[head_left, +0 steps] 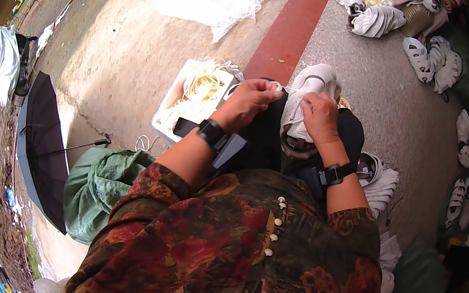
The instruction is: The recorder is threading laces through the eyelets of a white athletic shoe.
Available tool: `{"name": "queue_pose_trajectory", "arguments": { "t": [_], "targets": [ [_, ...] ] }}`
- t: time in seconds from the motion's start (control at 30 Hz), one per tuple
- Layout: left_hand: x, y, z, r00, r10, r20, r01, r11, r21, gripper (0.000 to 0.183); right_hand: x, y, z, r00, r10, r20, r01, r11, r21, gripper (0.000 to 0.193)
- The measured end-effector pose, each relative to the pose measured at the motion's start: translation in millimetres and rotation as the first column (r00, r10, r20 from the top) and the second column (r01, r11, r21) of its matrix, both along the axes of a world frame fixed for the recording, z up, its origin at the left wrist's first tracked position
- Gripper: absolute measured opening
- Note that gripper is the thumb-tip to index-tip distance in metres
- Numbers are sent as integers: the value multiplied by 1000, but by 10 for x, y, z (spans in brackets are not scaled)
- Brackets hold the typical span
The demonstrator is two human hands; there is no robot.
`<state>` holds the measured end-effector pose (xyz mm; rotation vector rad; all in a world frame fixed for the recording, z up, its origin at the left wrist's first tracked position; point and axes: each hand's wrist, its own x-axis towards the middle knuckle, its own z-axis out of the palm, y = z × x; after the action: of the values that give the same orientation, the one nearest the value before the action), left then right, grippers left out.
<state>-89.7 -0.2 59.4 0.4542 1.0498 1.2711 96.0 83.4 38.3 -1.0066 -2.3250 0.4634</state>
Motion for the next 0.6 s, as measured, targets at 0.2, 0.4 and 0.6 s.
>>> {"name": "queue_pose_trajectory", "arguments": {
  "t": [0.2,0.4,0.6],
  "targets": [
    [222,381,-257,974,57,-217,-27,990,139,7,-80,-28,20,997,-80,21,81,995,-58,10],
    [298,586,-397,827,74,-557,-6,993,122,6,-95,1,0,988,-124,92,134,985,-113,9],
    [296,663,-417,595,97,-798,57,985,162,7,-97,2,-2,988,-133,75,141,983,-115,8]
  ]
}}
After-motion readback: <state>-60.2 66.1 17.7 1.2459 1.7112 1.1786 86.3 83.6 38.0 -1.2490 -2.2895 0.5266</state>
